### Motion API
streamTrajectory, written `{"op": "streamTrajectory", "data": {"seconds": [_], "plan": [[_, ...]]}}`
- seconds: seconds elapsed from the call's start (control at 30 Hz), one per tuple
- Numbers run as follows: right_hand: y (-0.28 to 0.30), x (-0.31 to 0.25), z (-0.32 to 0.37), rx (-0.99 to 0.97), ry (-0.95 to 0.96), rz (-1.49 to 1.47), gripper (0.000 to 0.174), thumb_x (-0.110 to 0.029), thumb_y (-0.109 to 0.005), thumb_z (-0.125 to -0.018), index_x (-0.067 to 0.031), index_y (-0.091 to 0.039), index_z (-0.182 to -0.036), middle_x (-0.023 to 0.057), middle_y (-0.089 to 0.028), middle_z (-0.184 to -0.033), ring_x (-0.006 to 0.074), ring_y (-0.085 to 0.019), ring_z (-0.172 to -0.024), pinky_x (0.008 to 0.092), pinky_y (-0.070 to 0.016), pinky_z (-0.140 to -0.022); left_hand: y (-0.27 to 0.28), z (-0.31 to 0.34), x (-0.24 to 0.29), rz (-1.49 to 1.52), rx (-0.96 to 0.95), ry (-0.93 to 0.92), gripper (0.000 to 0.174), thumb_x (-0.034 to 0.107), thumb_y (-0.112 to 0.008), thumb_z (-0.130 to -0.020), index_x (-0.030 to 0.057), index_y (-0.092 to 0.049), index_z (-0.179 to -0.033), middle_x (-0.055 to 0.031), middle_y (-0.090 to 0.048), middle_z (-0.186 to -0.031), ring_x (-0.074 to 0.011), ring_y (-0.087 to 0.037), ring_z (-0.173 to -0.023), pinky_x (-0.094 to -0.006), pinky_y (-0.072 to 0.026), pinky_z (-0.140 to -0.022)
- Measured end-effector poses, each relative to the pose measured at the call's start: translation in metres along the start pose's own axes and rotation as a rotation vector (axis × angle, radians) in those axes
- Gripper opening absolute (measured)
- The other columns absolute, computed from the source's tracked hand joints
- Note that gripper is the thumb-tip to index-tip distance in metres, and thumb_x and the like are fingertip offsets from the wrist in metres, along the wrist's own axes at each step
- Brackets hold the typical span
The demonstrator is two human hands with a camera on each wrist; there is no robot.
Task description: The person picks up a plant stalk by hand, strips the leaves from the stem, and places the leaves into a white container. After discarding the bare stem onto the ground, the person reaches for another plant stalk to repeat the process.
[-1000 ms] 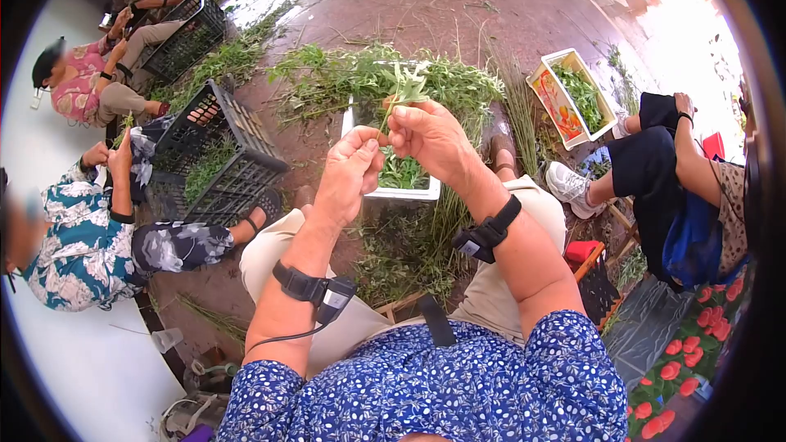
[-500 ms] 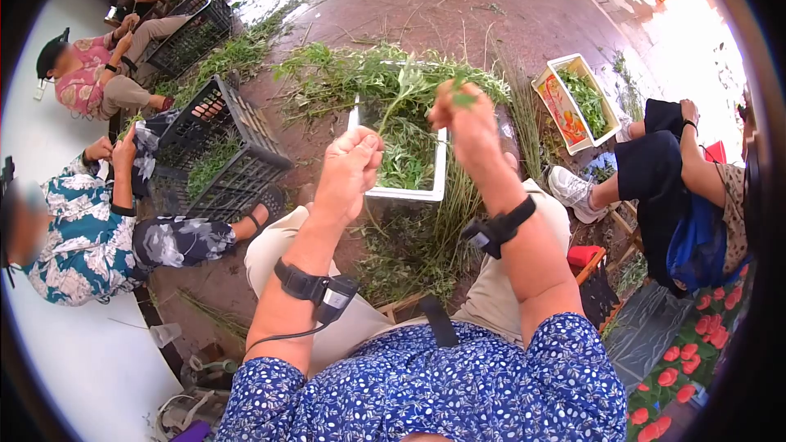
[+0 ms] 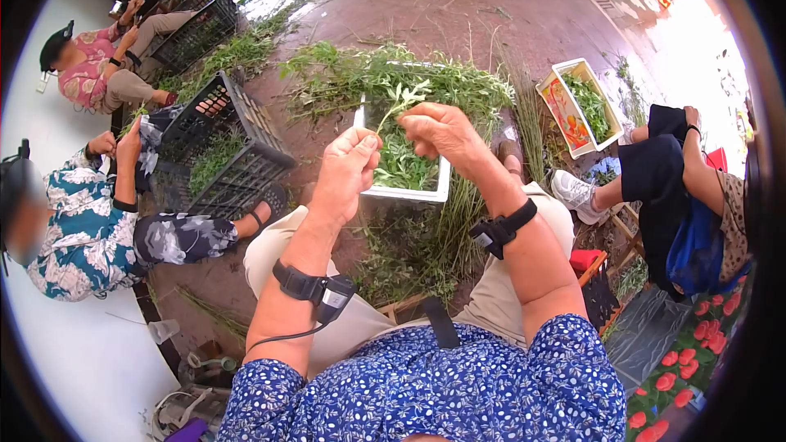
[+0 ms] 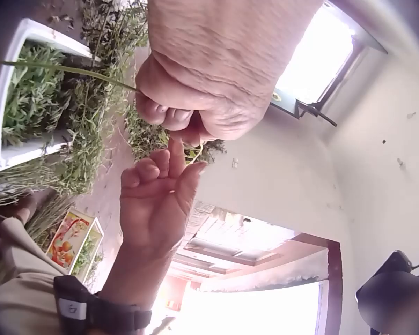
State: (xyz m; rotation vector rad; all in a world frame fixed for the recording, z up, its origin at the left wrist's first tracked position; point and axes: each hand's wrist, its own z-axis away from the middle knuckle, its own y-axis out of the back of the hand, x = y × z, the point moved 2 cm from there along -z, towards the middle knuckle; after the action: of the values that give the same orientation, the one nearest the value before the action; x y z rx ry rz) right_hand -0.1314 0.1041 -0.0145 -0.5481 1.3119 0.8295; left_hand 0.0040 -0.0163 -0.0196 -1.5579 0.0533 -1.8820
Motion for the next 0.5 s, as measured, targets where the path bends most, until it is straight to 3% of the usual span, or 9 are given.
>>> {"op": "streamTrajectory", "data": {"seconds": [0.07, 0.23, 0.33, 0.43, 0.47, 0.5], "plan": [[-0.011, -0.01, 0.007, -0.115, -0.007, -0.235, 0.025, -0.028, -0.061, -0.084, -0.003, -0.06, -0.085, -0.0007, -0.057, -0.069, 0.0055, -0.052, -0.056, 0.0202, -0.041, -0.048, -0.003, 0.0, -0.002, -0.029, -0.019, 0.017, 0.012, 0.017, -0.051, -0.092, 0.006, -0.053, -0.086, 0.0043, -0.047, -0.061, -0.0003, -0.031, -0.04, -0.0154, -0.0232, -0.036], [-0.01, 0.002, -0.005, -0.053, -0.002, -0.598, 0.019, -0.022, -0.06, -0.085, -0.0048, -0.056, -0.078, -0.0003, -0.054, -0.063, 0.0071, -0.049, -0.051, 0.0224, -0.0401, -0.047, -0.007, 0.001, -0.004, -0.105, -0.054, 0.056, 0.012, 0.018, -0.053, -0.091, 0.0071, -0.054, -0.085, 0.0057, -0.045, -0.059, 0.0006, -0.031, -0.041, -0.0143, -0.0215, -0.036], [-0.005, -0.003, -0.004, 0.185, -0.027, -0.501, 0.015, -0.015, -0.056, -0.087, -0.0038, -0.054, -0.077, 0.001, -0.051, -0.058, 0.0099, -0.047, -0.049, 0.0249, -0.0399, -0.047, -0.01, 0.002, -0.001, -0.151, -0.093, 0.035, 0.012, 0.018, -0.053, -0.09, 0.0075, -0.054, -0.084, 0.0063, -0.044, -0.058, 0.0007, -0.03, -0.041, -0.0143, -0.0203, -0.036], [0.048, -0.008, -0.015, 0.47, 0.113, -0.764, 0.014, -0.011, -0.052, -0.088, -0.0041, -0.054, -0.077, 0.0019, -0.051, -0.061, 0.0096, -0.048, -0.051, 0.0241, -0.0391, -0.047, -0.006, 0.008, -0.004, -0.255, -0.067, 0.094, 0.013, 0.018, -0.053, -0.091, 0.0075, -0.053, -0.083, 0.0063, -0.044, -0.058, 0.0006, -0.029, -0.04, -0.0146, -0.0202, -0.035], [0.057, -0.007, -0.013, 0.47, 0.116, -0.761, 0.014, -0.011, -0.052, -0.088, -0.0041, -0.054, -0.077, 0.0019, -0.051, -0.061, 0.0096, -0.048, -0.051, 0.0241, -0.0391, -0.047, -0.002, 0.01, -0.005, -0.176, -0.039, 0.079, 0.013, 0.018, -0.052, -0.091, 0.0072, -0.053, -0.083, 0.0059, -0.044, -0.058, 0.0003, -0.029, -0.04, -0.0147, -0.0203, -0.035], [0.063, -0.009, -0.012, 0.457, 0.144, -0.522, 0.01, -0.012, -0.053, -0.087, -0.0028, -0.056, -0.083, 0.0044, -0.054, -0.065, 0.0117, -0.05, -0.056, 0.0262, -0.0425, -0.051, 0.001, 0.011, -0.004, -0.097, -0.009, 0.065, 0.014, 0.018, -0.052, -0.091, 0.0069, -0.053, -0.084, 0.0056, -0.044, -0.058, 0.0, -0.029, -0.04, -0.0147, -0.0204, -0.035]]}}
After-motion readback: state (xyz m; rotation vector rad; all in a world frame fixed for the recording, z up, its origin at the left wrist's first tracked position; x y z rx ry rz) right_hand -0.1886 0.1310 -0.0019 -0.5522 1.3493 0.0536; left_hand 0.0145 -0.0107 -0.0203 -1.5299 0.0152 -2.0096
